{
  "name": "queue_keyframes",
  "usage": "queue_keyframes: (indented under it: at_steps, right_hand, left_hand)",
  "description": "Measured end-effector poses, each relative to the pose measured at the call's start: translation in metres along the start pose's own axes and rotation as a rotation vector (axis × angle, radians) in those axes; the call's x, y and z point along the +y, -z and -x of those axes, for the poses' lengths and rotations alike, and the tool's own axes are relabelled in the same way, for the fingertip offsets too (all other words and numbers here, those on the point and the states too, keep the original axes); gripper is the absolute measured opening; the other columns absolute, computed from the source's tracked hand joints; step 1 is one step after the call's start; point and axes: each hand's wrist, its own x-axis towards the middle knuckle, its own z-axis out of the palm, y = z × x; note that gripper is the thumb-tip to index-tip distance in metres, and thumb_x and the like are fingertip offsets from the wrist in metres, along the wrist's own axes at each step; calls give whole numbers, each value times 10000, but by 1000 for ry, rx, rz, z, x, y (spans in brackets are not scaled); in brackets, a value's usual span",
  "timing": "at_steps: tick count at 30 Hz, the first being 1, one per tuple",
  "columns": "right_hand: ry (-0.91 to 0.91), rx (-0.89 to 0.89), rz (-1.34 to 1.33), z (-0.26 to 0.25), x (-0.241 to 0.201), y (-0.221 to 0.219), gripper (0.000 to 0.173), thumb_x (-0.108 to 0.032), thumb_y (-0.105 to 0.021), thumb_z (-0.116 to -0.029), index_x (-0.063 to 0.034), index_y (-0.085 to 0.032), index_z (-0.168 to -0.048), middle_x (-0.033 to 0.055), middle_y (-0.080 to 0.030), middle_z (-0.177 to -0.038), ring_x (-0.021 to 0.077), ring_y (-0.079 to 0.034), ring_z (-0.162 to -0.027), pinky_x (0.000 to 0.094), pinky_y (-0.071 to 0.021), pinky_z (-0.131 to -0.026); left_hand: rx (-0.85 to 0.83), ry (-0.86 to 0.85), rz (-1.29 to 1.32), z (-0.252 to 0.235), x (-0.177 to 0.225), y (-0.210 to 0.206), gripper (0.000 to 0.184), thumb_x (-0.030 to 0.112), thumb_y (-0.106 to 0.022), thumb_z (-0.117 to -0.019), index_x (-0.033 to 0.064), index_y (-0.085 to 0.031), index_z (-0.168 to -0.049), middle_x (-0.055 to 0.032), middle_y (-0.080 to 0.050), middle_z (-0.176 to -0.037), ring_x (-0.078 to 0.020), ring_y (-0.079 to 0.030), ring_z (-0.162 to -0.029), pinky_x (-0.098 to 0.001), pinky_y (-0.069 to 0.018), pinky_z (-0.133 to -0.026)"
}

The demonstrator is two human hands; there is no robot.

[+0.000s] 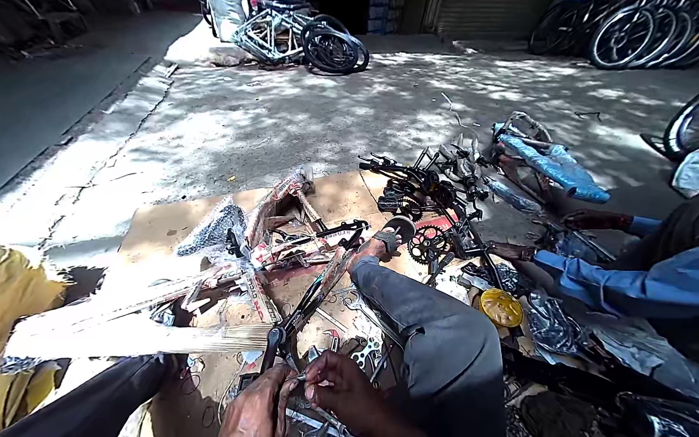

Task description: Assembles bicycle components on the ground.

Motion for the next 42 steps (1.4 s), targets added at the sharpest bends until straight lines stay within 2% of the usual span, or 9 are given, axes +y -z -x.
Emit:
queue_keyframes:
  at_steps: [2,6,9,11,14,20,27,32,42]
  right_hand:
    - [7,-1,-17,-2,-2,3,289,-124,-657,-967,8,-607,-1220,124,-635,-1195,185,-660,-1004,361,-583,-842]
    - [-224,30,-77,-2,0,1,244,-234,-514,-1078,-27,-563,-1198,59,-682,-916,120,-640,-653,275,-542,-574]
    - [-54,14,-119,-1,2,4,247,-33,-649,-933,15,-590,-1168,121,-641,-1156,161,-663,-854,334,-586,-754]
    - [-115,25,-133,-3,-3,2,351,-98,-631,-980,5,-538,-1302,130,-620,-1205,196,-681,-941,365,-602,-800]
    - [-286,60,-162,-2,-1,-2,248,-216,-554,-1068,-17,-588,-1212,70,-704,-944,130,-684,-726,276,-568,-622]
    - [-142,31,-117,-1,-3,1,195,-74,-641,-993,40,-627,-1151,122,-716,-950,184,-718,-766,333,-616,-690]
    - [40,292,53,-3,-1,2,182,-122,-623,-1008,16,-685,-1110,94,-721,-923,157,-700,-755,302,-605,-677]
    - [224,220,508,1,14,-8,420,-485,-700,-931,-182,-751,-1217,-27,-672,-959,75,-619,-792,285,-547,-706]
    - [-30,171,-100,-3,11,-6,197,-109,-582,-1035,50,-686,-1090,148,-704,-942,173,-664,-740,303,-577,-671]
  left_hand:
    - [-16,2,6,-1,1,0,244,231,-538,-1035,57,-706,-1064,-116,-720,-903,-297,-719,-796,-514,-586,-698]
    - [-44,-7,-22,-3,3,-4,242,230,-539,-1036,50,-698,-1056,-123,-714,-899,-303,-717,-806,-517,-584,-708]
    - [-44,6,-5,-2,4,-4,250,236,-535,-1038,44,-695,-1053,-131,-706,-888,-310,-707,-786,-524,-574,-692]
    - [-30,3,-5,0,3,-5,258,250,-538,-1038,46,-696,-1055,-129,-709,-886,-305,-710,-781,-522,-577,-685]
    - [-45,6,-33,0,3,-5,268,256,-523,-1042,48,-692,-1060,-129,-707,-892,-313,-709,-786,-524,-576,-686]
    - [-148,220,215,-2,-15,-12,626,512,-297,-1071,114,-603,-696,-42,-564,-581,-227,-590,-542,-484,-495,-551]
    - [-153,584,1244,-5,2,-31,379,230,-235,-1140,14,-528,-1038,-82,-636,-748,-196,-671,-623,-333,-600,-574]
    - [40,862,1690,-7,23,-35,338,247,-294,-1141,6,-527,-1181,-114,-674,-825,-214,-694,-710,-376,-612,-682]
    - [-82,689,1686,-5,6,-46,377,235,-263,-1142,-3,-553,-1175,-114,-671,-866,-189,-673,-709,-317,-586,-647]
